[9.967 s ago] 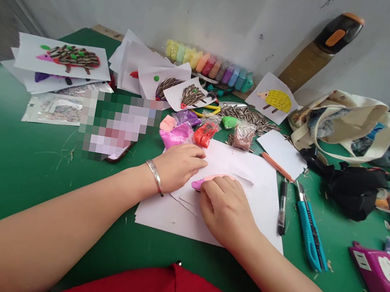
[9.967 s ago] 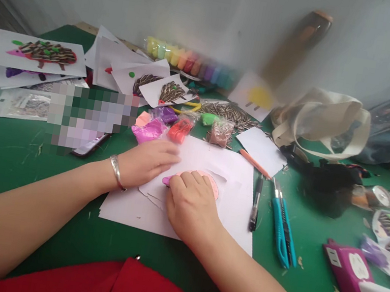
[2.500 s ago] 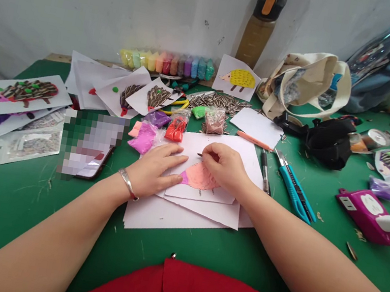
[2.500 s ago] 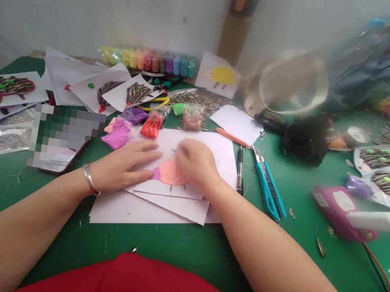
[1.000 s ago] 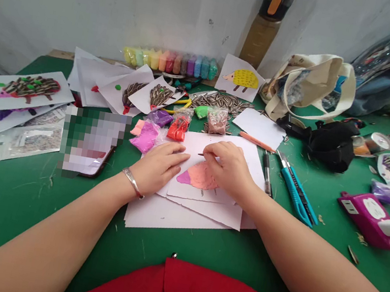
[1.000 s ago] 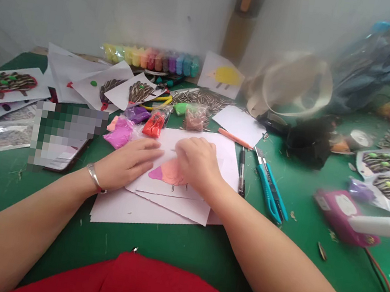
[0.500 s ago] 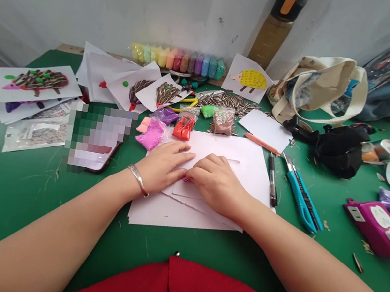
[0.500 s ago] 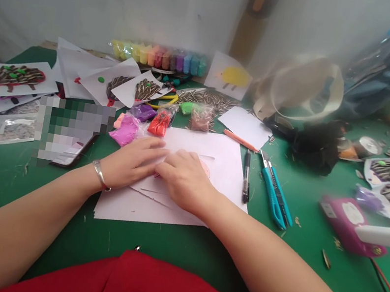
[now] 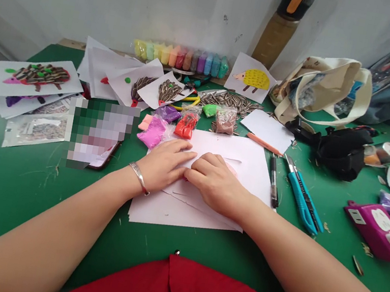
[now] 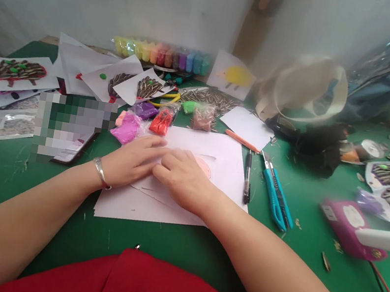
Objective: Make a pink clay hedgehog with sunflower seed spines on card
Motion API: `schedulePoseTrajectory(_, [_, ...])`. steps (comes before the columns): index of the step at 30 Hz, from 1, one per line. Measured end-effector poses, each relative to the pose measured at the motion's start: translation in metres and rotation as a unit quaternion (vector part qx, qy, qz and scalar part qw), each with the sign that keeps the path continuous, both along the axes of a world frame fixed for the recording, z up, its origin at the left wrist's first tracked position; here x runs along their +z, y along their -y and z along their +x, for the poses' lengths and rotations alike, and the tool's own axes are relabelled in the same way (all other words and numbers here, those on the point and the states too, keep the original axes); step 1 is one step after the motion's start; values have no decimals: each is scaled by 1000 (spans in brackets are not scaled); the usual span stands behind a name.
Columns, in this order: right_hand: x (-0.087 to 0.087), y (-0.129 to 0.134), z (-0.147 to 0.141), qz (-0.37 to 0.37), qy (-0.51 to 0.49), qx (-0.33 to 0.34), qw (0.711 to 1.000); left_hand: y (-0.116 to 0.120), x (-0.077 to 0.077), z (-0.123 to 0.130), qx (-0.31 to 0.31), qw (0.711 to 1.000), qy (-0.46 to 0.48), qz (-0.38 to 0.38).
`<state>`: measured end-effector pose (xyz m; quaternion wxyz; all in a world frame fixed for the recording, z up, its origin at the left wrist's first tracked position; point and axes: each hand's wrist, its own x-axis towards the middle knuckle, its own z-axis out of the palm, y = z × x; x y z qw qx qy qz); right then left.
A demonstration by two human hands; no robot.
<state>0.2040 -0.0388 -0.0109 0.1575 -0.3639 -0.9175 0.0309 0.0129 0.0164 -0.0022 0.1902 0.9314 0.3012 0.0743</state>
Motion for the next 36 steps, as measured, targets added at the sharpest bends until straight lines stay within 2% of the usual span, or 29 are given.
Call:
schedulePoseTrajectory(32, [3,0,0,-7,4,0,1000,0,1,0,3,1000,4,-5])
schedulePoseTrajectory(36, [6,-4,8,-11,-48,-40,998,0,1,-1,5,1000,4,-10])
